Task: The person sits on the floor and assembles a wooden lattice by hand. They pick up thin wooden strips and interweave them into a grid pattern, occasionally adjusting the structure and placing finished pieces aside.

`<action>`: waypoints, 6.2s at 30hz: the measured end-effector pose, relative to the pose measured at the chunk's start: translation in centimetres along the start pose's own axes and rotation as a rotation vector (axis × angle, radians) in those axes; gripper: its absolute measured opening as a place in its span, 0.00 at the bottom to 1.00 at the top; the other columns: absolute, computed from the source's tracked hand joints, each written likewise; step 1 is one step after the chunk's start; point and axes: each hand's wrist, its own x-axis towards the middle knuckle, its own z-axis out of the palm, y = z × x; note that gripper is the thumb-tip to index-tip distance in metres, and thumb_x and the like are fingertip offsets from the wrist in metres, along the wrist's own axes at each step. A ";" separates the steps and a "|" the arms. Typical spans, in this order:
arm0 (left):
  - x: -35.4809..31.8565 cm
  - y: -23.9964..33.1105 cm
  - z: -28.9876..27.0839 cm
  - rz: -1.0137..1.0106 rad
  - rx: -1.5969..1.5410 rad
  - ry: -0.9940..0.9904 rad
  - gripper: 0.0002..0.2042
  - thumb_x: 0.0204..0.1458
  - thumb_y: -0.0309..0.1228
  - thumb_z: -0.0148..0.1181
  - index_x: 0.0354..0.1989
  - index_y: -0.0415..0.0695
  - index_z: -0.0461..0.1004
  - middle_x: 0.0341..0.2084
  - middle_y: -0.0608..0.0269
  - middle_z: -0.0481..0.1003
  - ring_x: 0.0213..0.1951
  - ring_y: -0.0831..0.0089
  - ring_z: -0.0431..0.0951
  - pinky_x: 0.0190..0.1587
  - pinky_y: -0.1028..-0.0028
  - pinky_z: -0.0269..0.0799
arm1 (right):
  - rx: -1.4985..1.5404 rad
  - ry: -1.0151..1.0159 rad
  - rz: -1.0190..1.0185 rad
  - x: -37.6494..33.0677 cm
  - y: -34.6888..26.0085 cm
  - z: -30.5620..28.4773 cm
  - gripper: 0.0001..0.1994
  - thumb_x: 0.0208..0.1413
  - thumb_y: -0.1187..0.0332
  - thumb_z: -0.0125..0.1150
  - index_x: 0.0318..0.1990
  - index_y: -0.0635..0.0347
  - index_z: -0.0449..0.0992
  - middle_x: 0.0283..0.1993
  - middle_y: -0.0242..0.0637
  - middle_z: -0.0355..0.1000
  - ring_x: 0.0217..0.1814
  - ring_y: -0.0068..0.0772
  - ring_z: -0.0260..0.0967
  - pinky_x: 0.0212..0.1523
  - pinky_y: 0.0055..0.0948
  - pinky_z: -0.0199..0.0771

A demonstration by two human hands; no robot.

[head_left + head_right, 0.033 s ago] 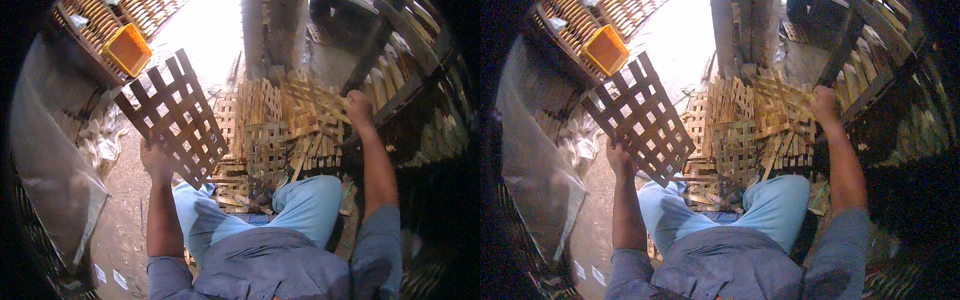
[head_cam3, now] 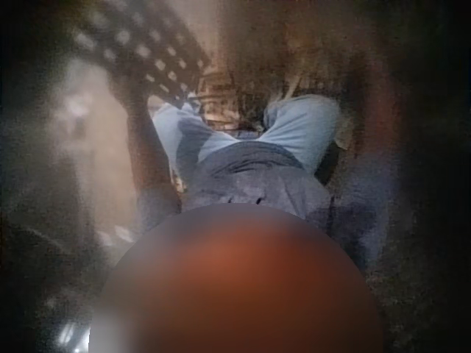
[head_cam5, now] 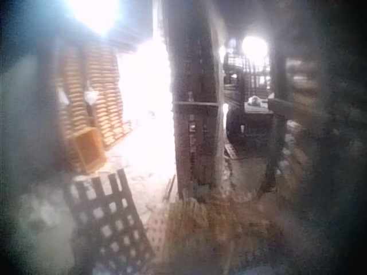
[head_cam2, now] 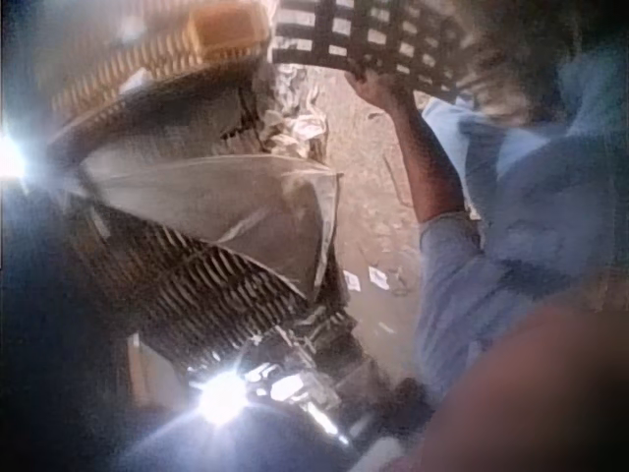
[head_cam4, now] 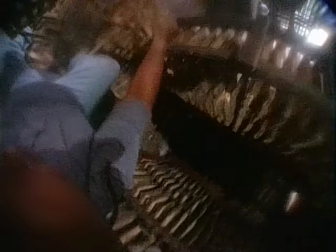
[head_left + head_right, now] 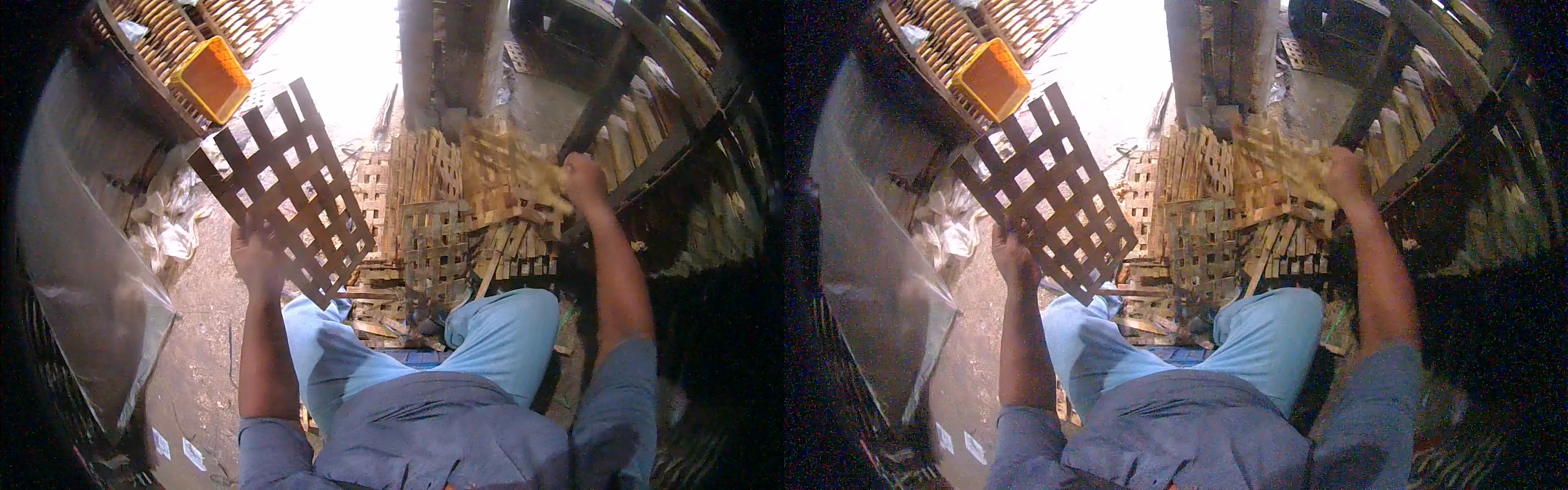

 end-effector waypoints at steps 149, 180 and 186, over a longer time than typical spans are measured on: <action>-2.7 21.5 -6.3 0.387 0.139 -0.125 0.20 0.60 0.35 0.56 0.57 0.40 0.64 0.34 0.65 0.74 0.35 0.81 0.74 0.39 0.80 0.70 | 1.809 -0.723 0.137 -6.6 -44.8 -10.8 0.28 0.63 0.44 0.49 0.49 0.66 0.72 0.38 0.39 0.74 0.38 0.29 0.72 0.40 0.30 0.73; -7.1 22.0 -23.5 0.429 0.027 0.301 0.17 0.59 0.30 0.57 0.56 0.41 0.69 0.50 0.58 0.74 0.51 0.66 0.74 0.55 0.67 0.69 | 1.712 -0.407 -0.705 -1.6 -50.7 -9.9 0.29 0.67 0.53 0.40 0.64 0.69 0.60 0.67 0.54 0.60 0.71 0.49 0.55 0.72 0.49 0.48; -12.1 3.2 -40.8 0.086 -0.486 0.847 0.23 0.65 0.40 0.48 0.64 0.42 0.58 0.58 0.53 0.67 0.58 0.57 0.69 0.64 0.56 0.63 | 1.510 -0.620 -0.399 2.6 -40.7 -1.2 0.23 0.65 0.60 0.46 0.61 0.65 0.66 0.64 0.44 0.65 0.69 0.39 0.58 0.71 0.45 0.50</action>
